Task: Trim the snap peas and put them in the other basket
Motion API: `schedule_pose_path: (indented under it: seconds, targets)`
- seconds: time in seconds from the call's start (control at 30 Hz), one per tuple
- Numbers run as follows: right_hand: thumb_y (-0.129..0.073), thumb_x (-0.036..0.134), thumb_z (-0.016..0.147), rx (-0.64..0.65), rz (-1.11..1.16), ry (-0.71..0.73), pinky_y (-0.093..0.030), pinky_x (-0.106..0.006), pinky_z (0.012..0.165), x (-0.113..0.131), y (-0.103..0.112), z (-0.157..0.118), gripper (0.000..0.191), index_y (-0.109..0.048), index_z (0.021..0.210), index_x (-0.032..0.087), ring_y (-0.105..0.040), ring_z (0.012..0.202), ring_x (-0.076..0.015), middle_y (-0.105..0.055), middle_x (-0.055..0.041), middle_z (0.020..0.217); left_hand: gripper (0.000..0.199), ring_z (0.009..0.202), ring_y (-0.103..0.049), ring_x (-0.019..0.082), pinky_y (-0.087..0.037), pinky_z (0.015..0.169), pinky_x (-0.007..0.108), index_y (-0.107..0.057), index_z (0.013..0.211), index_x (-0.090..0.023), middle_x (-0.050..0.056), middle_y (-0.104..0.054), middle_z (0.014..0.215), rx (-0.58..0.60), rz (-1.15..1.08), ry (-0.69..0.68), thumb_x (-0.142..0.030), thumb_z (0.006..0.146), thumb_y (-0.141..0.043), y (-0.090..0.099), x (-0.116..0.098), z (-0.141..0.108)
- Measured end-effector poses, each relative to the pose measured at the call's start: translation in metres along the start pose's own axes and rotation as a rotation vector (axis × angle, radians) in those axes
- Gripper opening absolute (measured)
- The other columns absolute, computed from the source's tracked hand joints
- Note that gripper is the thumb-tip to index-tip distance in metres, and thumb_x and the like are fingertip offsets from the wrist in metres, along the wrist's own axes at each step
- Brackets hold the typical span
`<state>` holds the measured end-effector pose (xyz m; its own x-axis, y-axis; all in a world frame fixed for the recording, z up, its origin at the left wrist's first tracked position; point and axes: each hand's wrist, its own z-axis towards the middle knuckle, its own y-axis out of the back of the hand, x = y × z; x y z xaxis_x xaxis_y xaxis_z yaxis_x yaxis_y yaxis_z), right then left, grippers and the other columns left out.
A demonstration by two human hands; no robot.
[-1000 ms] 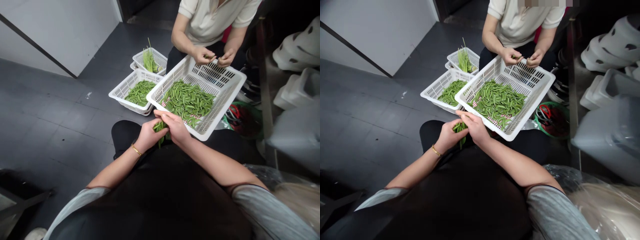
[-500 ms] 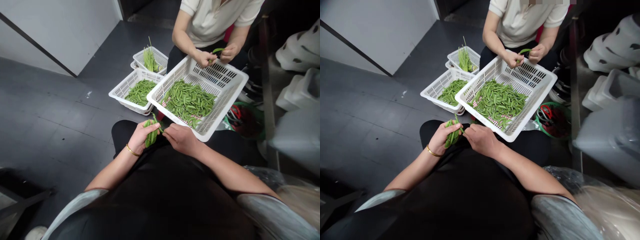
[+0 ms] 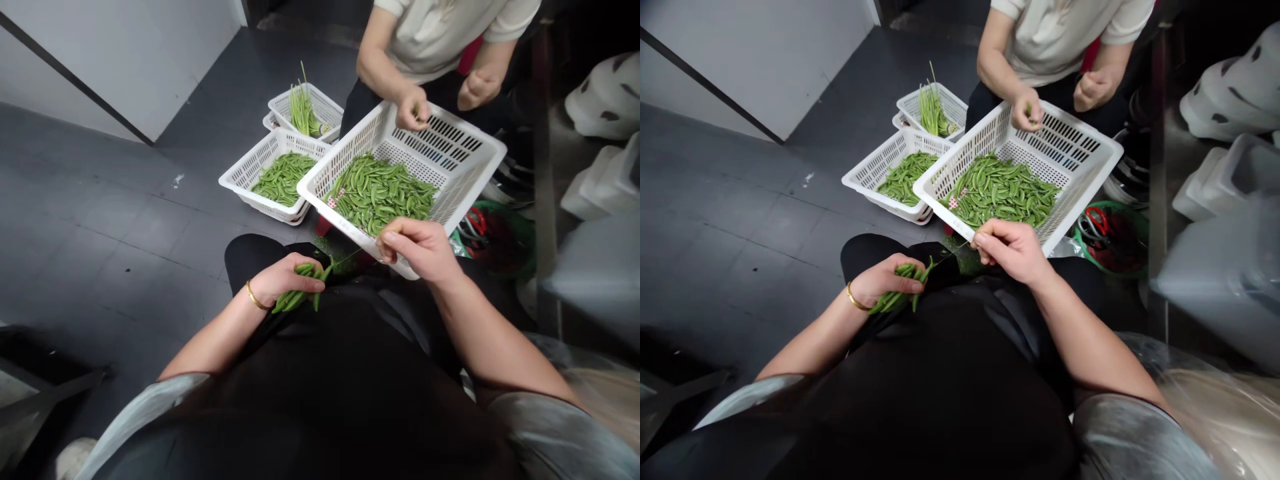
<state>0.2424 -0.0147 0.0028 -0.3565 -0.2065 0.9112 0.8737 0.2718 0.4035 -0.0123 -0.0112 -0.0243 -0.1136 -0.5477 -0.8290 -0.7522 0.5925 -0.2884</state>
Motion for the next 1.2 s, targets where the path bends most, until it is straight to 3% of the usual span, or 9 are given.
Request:
schedule_pose_path:
  seconds: [0.17, 0.3, 0.43, 0.6, 0.73, 0.87, 0.93, 1.07, 1.2]
  targets:
    - [-0.052, 0.039, 0.088, 0.143, -0.625, 0.241, -0.044, -0.03, 0.068, 0.008, -0.022, 0.001, 0.033, -0.056, 0.114, 0.019, -0.056, 0.087, -0.0216, -0.06, -0.0106, 0.1, 0.024, 0.046, -0.047, 0.01, -0.039, 0.044, 0.022, -0.063, 0.064, -0.011, 0.001, -0.054, 0.054, 0.079, 0.013, 0.009, -0.031, 0.061, -0.077, 0.004, 0.003, 0.003]
    - [-0.038, 0.025, 0.095, 0.371, -0.815, 0.387, -0.036, -0.028, 0.061, 0.012, -0.046, 0.004, 0.027, -0.06, 0.084, 0.015, -0.052, 0.072, -0.0176, -0.058, -0.0079, 0.077, 0.022, 0.051, -0.049, 0.011, -0.041, 0.049, 0.023, -0.062, 0.065, -0.013, 0.001, -0.056, 0.057, -0.002, 0.266, -0.085, -0.032, 0.065, -0.072, 0.002, 0.001, 0.004]
    - [-0.04, 0.027, 0.094, 0.458, -0.421, 0.322, -0.033, -0.024, 0.056, 0.009, -0.047, 0.009, 0.031, -0.053, 0.068, 0.015, -0.047, 0.06, -0.0118, -0.051, -0.0018, 0.065, 0.008, 0.059, -0.051, 0.011, -0.038, 0.057, 0.022, -0.062, 0.07, -0.017, 0.001, -0.059, 0.065, -0.166, 0.792, -0.423, -0.024, 0.072, -0.064, -0.008, -0.003, -0.002]
    - [-0.036, 0.047, 0.093, 0.592, 0.357, -0.037, -0.033, -0.02, 0.044, -0.005, -0.054, 0.002, 0.041, -0.043, 0.065, 0.017, -0.042, 0.044, -0.0066, -0.044, 0.0044, 0.057, 0.013, 0.053, -0.041, 0.011, -0.031, 0.052, 0.025, -0.053, 0.064, -0.019, 0.0, -0.049, 0.058, 0.05, 0.937, -0.629, -0.021, 0.077, -0.054, -0.015, -0.006, -0.007]
    - [-0.032, 0.049, 0.094, 0.634, 0.315, -0.066, -0.031, -0.02, 0.044, -0.008, -0.057, -0.003, 0.043, -0.039, 0.064, 0.019, -0.041, 0.042, -0.0071, -0.043, 0.005, 0.054, 0.015, 0.052, -0.04, 0.011, -0.03, 0.052, 0.025, -0.049, 0.061, -0.019, 0.0, -0.049, 0.059, 0.187, 0.911, -0.605, -0.019, 0.074, -0.055, -0.01, -0.007, -0.002]
    - [-0.039, 0.032, 0.094, 0.508, -0.397, 0.169, -0.03, -0.024, 0.053, 0.011, -0.047, -0.001, 0.028, -0.052, 0.075, 0.016, -0.05, 0.06, -0.0116, -0.055, -0.0015, 0.069, 0.009, 0.05, -0.04, 0.009, -0.031, 0.049, 0.022, -0.057, 0.063, -0.017, -0.001, -0.052, 0.057, 0.2, 0.783, -0.43, -0.016, 0.072, -0.055, 0.0, -0.01, 0.002]
    - [-0.042, 0.025, 0.092, 0.568, -0.636, 0.275, -0.028, -0.025, 0.054, 0.021, -0.043, 0.001, 0.018, -0.055, 0.083, 0.015, -0.052, 0.064, -0.013, -0.059, -0.0041, 0.077, 0.008, 0.049, -0.044, 0.009, -0.034, 0.048, 0.02, -0.063, 0.068, -0.016, 0.0, -0.056, 0.057, 0.307, 0.668, -0.325, -0.017, 0.072, -0.057, 0.004, -0.014, 0.003]
    - [-0.045, 0.023, 0.089, 0.788, -0.618, 0.402, -0.027, -0.025, 0.053, 0.029, -0.041, 0.003, 0.016, -0.058, 0.081, 0.017, -0.052, 0.059, -0.0123, -0.061, -0.0014, 0.069, 0.006, 0.043, -0.043, 0.009, -0.034, 0.043, 0.02, -0.068, 0.064, -0.016, -0.001, -0.057, 0.051, 0.482, 0.579, -0.224, -0.017, 0.068, -0.063, 0.005, -0.025, 0.005]
    - [-0.052, 0.046, 0.087, 0.637, -0.533, 0.279, -0.028, -0.024, 0.054, 0.03, -0.037, 0.007, 0.029, -0.058, 0.082, 0.017, -0.052, 0.058, -0.0119, -0.061, -0.0002, 0.068, 0.011, 0.048, -0.052, 0.012, -0.04, 0.046, 0.021, -0.074, 0.074, -0.017, 0.002, -0.064, 0.058, 0.571, 0.549, -0.145, -0.021, 0.07, -0.064, 0.006, -0.031, 0.012]
